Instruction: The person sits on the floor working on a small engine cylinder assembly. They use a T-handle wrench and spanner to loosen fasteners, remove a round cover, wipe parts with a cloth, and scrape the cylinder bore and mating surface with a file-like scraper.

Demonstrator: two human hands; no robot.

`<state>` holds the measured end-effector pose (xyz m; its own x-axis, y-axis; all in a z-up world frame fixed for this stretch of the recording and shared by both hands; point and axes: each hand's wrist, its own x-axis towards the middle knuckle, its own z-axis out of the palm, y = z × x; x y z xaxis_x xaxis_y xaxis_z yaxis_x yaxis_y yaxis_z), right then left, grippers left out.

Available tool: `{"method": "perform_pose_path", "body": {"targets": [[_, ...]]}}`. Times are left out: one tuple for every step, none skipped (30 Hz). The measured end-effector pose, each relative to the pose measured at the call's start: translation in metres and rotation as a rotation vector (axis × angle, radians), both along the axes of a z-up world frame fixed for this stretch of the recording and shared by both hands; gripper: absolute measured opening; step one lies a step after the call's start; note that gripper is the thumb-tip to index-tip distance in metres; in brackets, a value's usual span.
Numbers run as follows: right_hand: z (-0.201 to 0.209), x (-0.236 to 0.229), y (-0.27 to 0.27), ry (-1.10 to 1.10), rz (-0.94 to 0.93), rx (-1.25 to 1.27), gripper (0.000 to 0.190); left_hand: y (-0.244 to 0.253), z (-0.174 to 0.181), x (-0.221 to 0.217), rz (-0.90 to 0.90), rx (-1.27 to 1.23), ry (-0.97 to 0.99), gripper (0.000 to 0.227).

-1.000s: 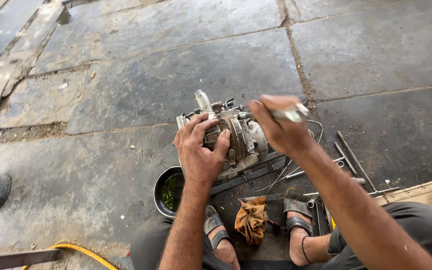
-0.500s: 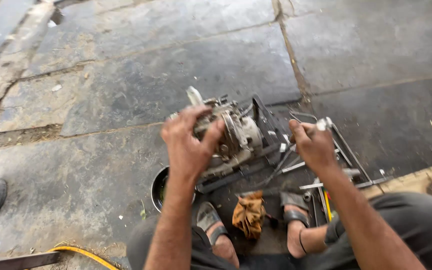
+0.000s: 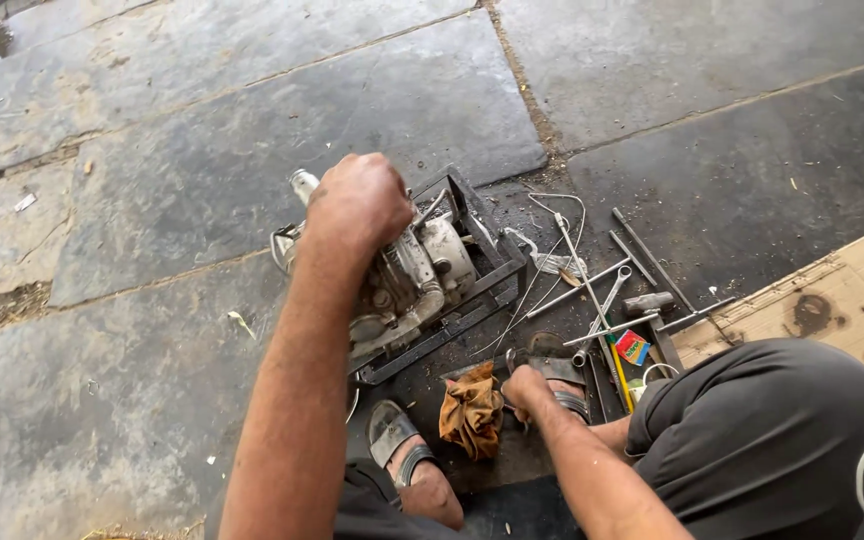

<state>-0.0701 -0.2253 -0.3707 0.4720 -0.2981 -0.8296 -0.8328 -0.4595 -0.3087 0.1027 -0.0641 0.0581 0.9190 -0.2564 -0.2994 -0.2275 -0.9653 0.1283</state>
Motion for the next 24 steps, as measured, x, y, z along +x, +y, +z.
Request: {"method": "perform_pose_path", "body": {"targets": [[-0.012, -0.002, -0.002, 0.008, -0.004, 0.000, 0.035, 0.001, 0.008, -0.007, -0.004, 0.000, 0.008, 0.019], [-0.024, -0.005, -0.004, -0.008, 0.058, -0.046, 0.031, 0.002, 0.016, -0.014, -0.006, -0.031, -0.027, 0.020], [-0.036, -0.008, -0.006, -0.024, 0.122, -0.092, 0.028, 0.004, 0.023, -0.021, -0.007, -0.062, -0.060, 0.025], [-0.031, -0.009, -0.007, -0.014, 0.119, -0.091, 0.028, 0.003, 0.018, -0.019, -0.010, -0.062, -0.051, 0.025], [-0.024, -0.006, -0.009, -0.015, 0.138, -0.139, 0.033, 0.003, 0.015, -0.015, -0.030, -0.032, -0.061, 0.025], [-0.017, -0.003, -0.010, -0.016, 0.158, -0.186, 0.038, 0.003, 0.012, -0.013, -0.049, -0.002, -0.070, 0.025], [-0.018, -0.001, -0.012, -0.013, 0.156, -0.188, 0.038, 0.002, 0.016, -0.015, -0.051, -0.004, -0.068, 0.025], [-0.018, 0.000, -0.013, 0.024, 0.151, -0.173, 0.040, 0.001, 0.020, -0.017, -0.050, 0.006, -0.028, 0.025], [-0.020, 0.000, -0.016, 0.065, 0.144, -0.159, 0.043, -0.001, 0.023, -0.020, -0.051, 0.015, 0.014, 0.025], [-0.028, 0.001, -0.021, 0.070, 0.140, -0.161, 0.043, -0.001, 0.021, -0.019, -0.055, 0.012, 0.019, 0.025], [-0.036, 0.001, -0.025, 0.032, 0.115, -0.164, 0.037, -0.002, 0.020, -0.018, -0.034, 0.024, 0.042, 0.024], [-0.044, 0.002, -0.030, -0.006, 0.090, -0.167, 0.032, -0.003, 0.018, -0.017, -0.014, 0.037, 0.066, 0.023], [-0.046, 0.003, -0.040, -0.001, 0.086, -0.168, 0.032, -0.002, 0.016, -0.016, -0.019, 0.035, 0.070, 0.023], [-0.048, 0.004, -0.050, -0.149, -0.241, -0.025, 0.023, -0.002, 0.014, -0.014, -0.023, 0.035, 0.046, 0.023], [-0.050, 0.004, -0.059, -0.294, -0.566, 0.118, 0.015, -0.001, 0.012, -0.013, -0.025, 0.036, 0.026, 0.023], [-0.054, -0.003, -0.071, -0.288, -0.570, 0.116, 0.015, -0.001, 0.013, -0.014, -0.029, 0.035, 0.032, 0.023], [-0.056, -0.004, -0.083, -0.281, -0.553, 0.074, 0.016, 0.000, 0.014, -0.014, -0.040, 0.030, 0.003, 0.023], [-0.056, -0.005, -0.095, -0.274, -0.536, 0.033, 0.017, 0.001, 0.015, -0.015, -0.051, 0.025, -0.025, 0.023], [-0.057, -0.007, -0.101, -0.267, -0.518, -0.005, 0.018, 0.001, 0.015, -0.015, -0.050, 0.027, -0.024, 0.023], [-0.057, -0.009, -0.107, -0.261, -0.499, -0.043, 0.019, 0.001, 0.014, -0.015, -0.030, -0.009, -0.028, 0.023], [-0.059, -0.012, -0.113, -0.251, -0.477, -0.081, 0.019, 0.003, 0.012, -0.016, -0.006, -0.044, -0.029, 0.024], [-0.061, -0.016, -0.117, -0.241, -0.454, -0.119, 0.020, 0.003, 0.012, -0.016, -0.002, -0.042, -0.024, 0.024], [-0.063, -0.021, -0.120, -0.227, -0.431, -0.157, 0.021, 0.004, 0.012, -0.017, -0.014, -0.060, -0.055, 0.024], [-0.065, -0.026, -0.124, -0.213, -0.408, -0.195, 0.023, 0.005, 0.012, -0.017, -0.027, -0.079, -0.086, 0.024]]}}
